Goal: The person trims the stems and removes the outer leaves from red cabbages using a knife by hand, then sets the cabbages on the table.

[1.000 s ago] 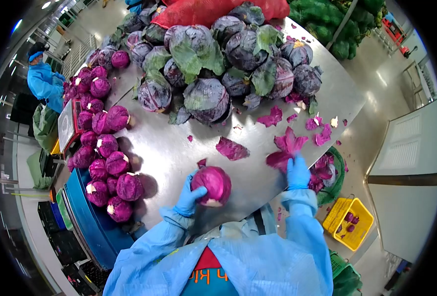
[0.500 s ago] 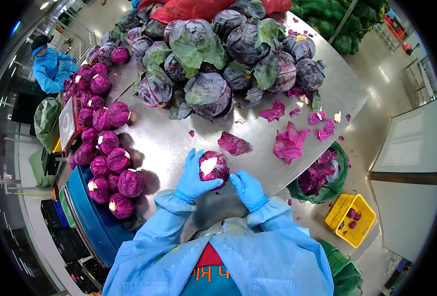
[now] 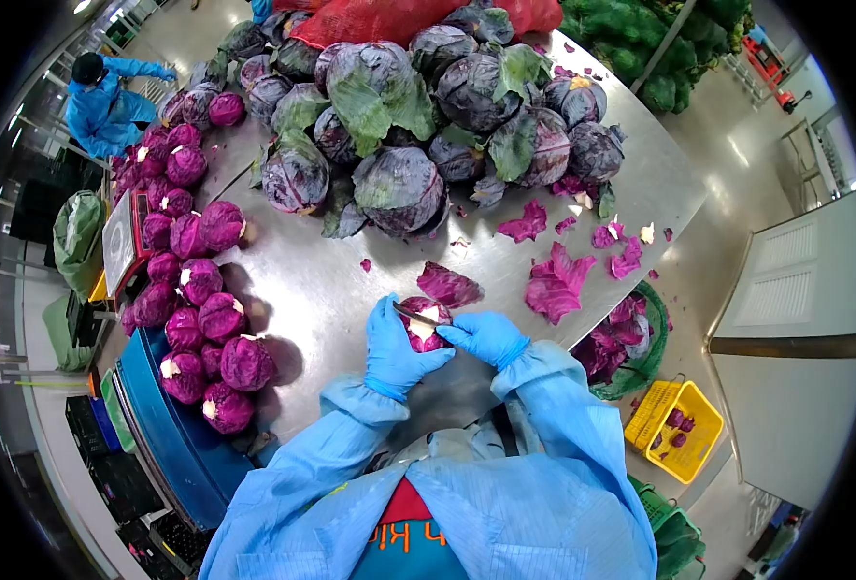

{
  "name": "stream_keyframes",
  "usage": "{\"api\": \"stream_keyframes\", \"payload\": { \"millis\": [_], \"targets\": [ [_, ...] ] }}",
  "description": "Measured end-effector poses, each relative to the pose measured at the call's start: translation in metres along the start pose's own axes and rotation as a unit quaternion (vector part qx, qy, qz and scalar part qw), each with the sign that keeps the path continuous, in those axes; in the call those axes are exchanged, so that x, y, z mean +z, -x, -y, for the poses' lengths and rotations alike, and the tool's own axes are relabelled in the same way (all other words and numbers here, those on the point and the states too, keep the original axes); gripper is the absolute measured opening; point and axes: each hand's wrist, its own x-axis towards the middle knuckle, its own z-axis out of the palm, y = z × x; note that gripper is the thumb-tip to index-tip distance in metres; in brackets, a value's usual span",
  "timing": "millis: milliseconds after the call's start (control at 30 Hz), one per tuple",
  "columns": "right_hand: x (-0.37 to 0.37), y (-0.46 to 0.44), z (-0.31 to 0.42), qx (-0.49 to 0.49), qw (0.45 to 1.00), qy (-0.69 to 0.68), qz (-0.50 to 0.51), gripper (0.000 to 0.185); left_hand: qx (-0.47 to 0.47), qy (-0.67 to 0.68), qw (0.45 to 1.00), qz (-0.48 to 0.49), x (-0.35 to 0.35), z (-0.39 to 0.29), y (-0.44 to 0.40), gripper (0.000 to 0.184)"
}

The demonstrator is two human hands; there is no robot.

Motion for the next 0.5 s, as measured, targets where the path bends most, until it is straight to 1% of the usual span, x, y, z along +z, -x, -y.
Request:
{"api": "stream_keyframes", "payload": {
  "millis": [100,200,300,333,367,400,433,500],
  "targets": [
    [0.0,-0.005,0.011,-0.012,0.997,0.07,-0.032,0.051,-0.016,-0.014,1.0,-0.013,0.003,-0.003,0.002,0.118],
    [0.014,-0.008,0.003,-0.005,0.994,0.072,-0.085,0.053,-0.029,-0.003,0.999,-0.018,0.007,-0.002,0.003,0.122],
    [0.034,-0.004,0.006,0.063,0.981,0.045,-0.178,0.057,-0.027,0.008,0.999,-0.022,0.008,-0.004,0.001,0.12],
    [0.032,-0.004,0.004,0.142,0.967,-0.103,-0.183,0.057,-0.023,-0.001,1.0,-0.019,0.006,-0.007,0.004,0.119],
    [0.028,-0.006,0.0,0.215,0.927,-0.247,-0.184,0.058,-0.018,-0.01,1.0,-0.019,0.003,-0.011,0.008,0.118],
    [0.024,-0.007,-0.003,0.28,0.861,-0.385,-0.181,0.059,-0.013,-0.019,1.0,-0.02,0.0,-0.014,0.013,0.117],
    [0.019,-0.004,-0.007,0.237,0.852,-0.43,-0.181,0.058,-0.009,-0.008,1.0,-0.014,-0.002,-0.018,0.017,0.117],
    [0.015,0.003,-0.001,0.135,0.918,-0.337,-0.162,0.055,-0.011,-0.009,1.0,-0.011,0.003,-0.014,0.021,0.117]
  ]
}}
